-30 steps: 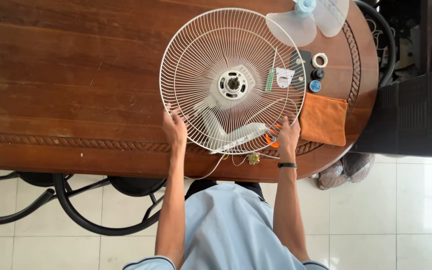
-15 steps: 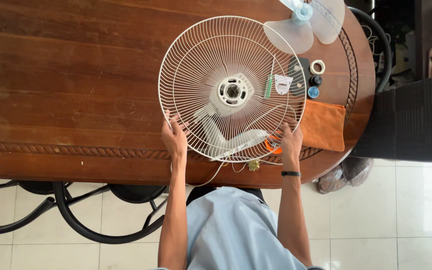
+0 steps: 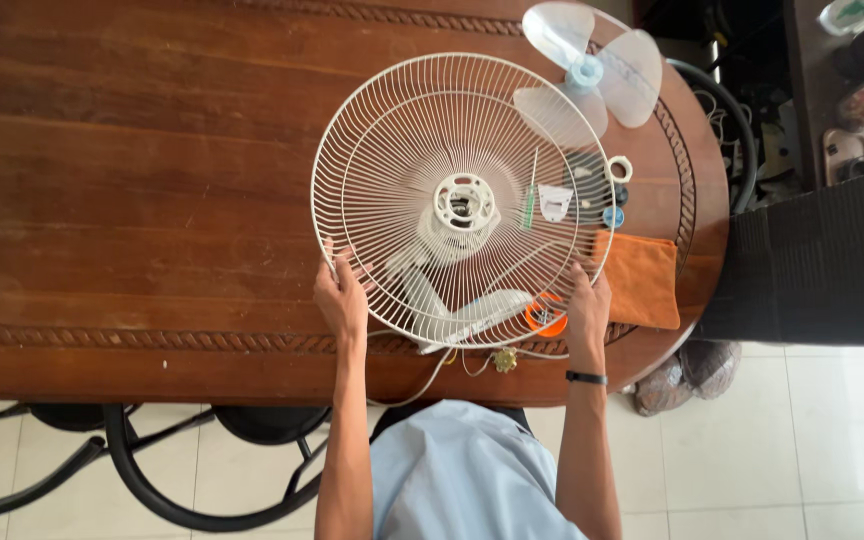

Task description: The person disassembles a white electric fan on a wooden table. They use a screwdriver to remove screws from the base, then detach the fan blades and front grille by hand, placing the parts on the table.

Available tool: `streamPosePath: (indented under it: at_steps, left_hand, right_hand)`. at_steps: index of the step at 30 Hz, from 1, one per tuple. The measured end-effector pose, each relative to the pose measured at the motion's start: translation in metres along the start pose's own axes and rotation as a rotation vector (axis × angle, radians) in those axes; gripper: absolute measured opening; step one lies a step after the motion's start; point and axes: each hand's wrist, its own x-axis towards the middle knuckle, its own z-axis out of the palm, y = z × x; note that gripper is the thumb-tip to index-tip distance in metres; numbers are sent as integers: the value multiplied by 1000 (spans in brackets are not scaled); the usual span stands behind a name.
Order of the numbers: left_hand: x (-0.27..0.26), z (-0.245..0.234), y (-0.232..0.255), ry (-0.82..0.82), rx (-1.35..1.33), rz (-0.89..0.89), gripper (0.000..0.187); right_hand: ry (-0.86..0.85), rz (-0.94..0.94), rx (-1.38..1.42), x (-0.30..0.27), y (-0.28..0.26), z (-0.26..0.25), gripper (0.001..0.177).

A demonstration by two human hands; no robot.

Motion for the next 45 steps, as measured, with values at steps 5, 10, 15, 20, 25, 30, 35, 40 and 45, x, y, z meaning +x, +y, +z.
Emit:
streamPosePath:
  at_steps: [5,10,15,20,25,30,35,40,45]
  left_hand:
    - [5,-1,21,-27,-5,45,50]
    - [18,12,39,-44,-72,72,48]
    - [26,28,48,-22,-1,115,46]
    - [22,47,47,-16,-54,147,48]
    - [20,66,49,-1,-59,151,52]
    - [26,80,54,26,29,126,52]
    - [43,90,58,12,-90,108,49]
    - [64,94,69,7,-106,32,52]
    - [92,108,74,-52,-208,73,55]
  right_hand:
    - [-44,0,210,-5,-19,3,36]
    - [-99,-49,291,5,-27,-3,37]
    - [-131,-99,321,14,-39,-8,36]
    - [-117,-64,274,23,-53,-18,37]
    - [-125,-35,256,44,-63,-26,35]
    - [-153,-59,283,65,-67,-27,34]
    - [-190,-10,278,86,-74,-21,37]
    - [-207,16,363,106,-77,-1,39]
    - [-163,101,383,136,-69,26,41]
